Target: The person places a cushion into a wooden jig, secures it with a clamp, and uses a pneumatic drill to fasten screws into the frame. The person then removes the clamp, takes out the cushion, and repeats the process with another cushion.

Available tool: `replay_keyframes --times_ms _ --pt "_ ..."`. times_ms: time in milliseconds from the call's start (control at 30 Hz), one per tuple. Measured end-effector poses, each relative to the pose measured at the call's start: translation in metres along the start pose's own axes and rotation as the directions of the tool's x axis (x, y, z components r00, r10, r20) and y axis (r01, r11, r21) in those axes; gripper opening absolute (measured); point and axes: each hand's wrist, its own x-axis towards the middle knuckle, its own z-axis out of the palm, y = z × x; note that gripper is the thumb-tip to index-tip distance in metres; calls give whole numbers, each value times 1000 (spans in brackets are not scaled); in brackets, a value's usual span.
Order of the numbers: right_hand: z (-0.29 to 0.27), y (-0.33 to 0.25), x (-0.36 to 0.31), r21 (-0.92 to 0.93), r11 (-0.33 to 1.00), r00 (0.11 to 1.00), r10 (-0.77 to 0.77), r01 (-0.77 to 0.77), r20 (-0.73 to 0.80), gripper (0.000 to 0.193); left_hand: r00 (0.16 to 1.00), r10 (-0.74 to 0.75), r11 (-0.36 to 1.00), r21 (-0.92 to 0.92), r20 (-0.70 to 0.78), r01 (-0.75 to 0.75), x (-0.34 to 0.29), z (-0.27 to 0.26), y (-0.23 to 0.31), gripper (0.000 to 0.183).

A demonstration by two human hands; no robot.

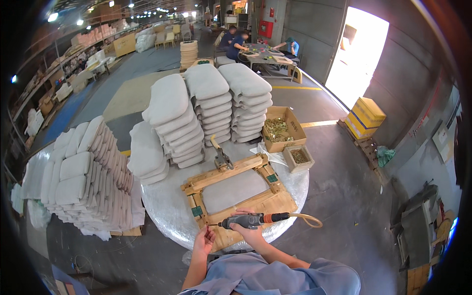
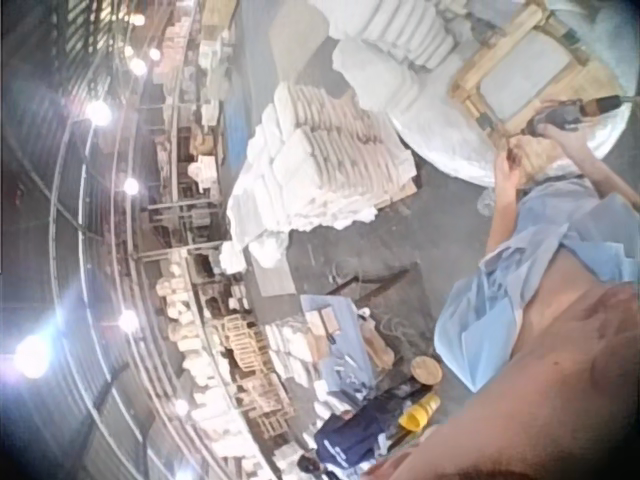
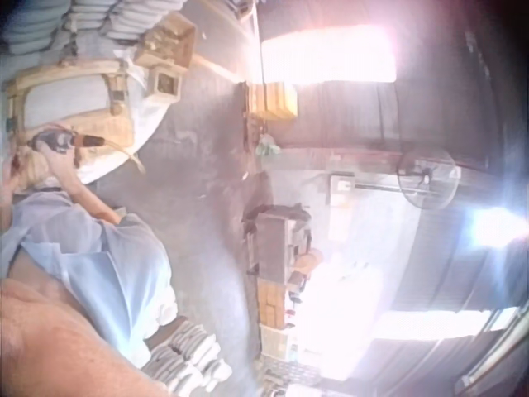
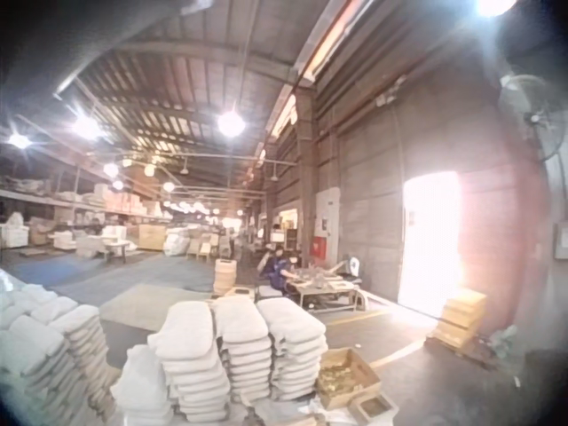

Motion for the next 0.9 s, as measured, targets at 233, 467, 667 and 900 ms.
replay_keyframes --times_ms 233,467,667,900 --pt "-3 3 11 -43 999 1000 -25 25 10 60 999 -31 1000 -1 31 31 19 0 0 18" --pt "-4 -8 18 -7 998 997 55 -55 -46 57 999 -53 992 -112 7 53 38 -1 -8 12" --pt "-10 -3 30 -46 999 998 -2 0 -55 60 996 -88 990 -108 13 88 56 4 -3 11" --pt "-17 -13 42 154 976 984 164 -153 -67 57 990 15 984 176 137 -40 60 28 11 17"
